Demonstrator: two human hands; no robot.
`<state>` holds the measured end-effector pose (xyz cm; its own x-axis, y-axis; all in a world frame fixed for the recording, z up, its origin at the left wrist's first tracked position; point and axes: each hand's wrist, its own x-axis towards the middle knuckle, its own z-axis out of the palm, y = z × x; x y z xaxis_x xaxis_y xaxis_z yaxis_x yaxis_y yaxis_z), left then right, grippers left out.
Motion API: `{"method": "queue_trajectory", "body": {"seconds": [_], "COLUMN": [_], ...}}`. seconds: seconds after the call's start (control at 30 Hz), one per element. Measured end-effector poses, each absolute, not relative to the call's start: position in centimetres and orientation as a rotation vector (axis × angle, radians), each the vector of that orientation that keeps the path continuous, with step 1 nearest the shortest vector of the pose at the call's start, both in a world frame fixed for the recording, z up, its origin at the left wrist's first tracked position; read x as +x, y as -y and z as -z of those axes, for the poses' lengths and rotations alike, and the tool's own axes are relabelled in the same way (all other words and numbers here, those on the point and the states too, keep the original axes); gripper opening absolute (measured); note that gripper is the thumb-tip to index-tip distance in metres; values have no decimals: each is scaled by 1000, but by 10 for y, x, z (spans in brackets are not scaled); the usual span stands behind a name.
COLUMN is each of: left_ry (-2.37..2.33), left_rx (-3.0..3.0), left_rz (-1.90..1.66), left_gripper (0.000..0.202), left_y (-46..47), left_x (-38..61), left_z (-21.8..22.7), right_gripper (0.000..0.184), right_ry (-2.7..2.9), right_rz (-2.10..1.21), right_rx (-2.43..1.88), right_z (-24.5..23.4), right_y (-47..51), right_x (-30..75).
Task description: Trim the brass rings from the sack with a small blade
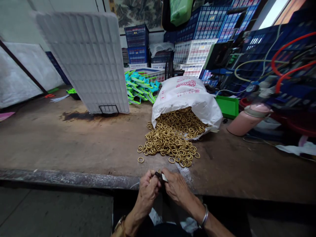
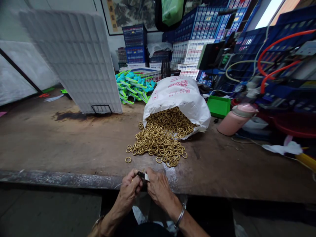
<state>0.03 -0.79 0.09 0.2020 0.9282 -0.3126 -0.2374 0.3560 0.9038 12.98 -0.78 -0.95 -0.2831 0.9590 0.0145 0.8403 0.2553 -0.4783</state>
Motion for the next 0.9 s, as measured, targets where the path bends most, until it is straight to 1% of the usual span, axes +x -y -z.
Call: {"method": "queue_trajectory", "body": {"seconds": [0.17, 0.33, 0.5, 0.7, 0.8, 0.9], "left_ry": [-980, -856, -798, -771, -695, -669], "left_rx": [751, 607, 424, 332, 258, 198], "left_rz": [-953, -902, -917, -909, -876, -850], "left_gripper": [31, 25, 27, 20, 20, 18], "left_y": [16, 19, 14, 10, 8, 7], "left_x": [-1, -6, -7, -13, -15, -16], "left_z": [-4, -16, -9, -6, -5, -1], "right_gripper": [25, 22, 20, 19, 21, 21], "right_ry": [2244, 2074, 2036, 2060, 2087, 2120], "right_rz": [-393, -282, -189, -148, -141, -203], "right_rx": [-1825, -2109, -2216, -2266, -2232, -2143], "right_z": [15, 4, -4, -2, 0, 4], "right_y": [3, -12, -23, -24, -20, -15], "right_x": [134, 148, 151, 149, 151, 153]}}
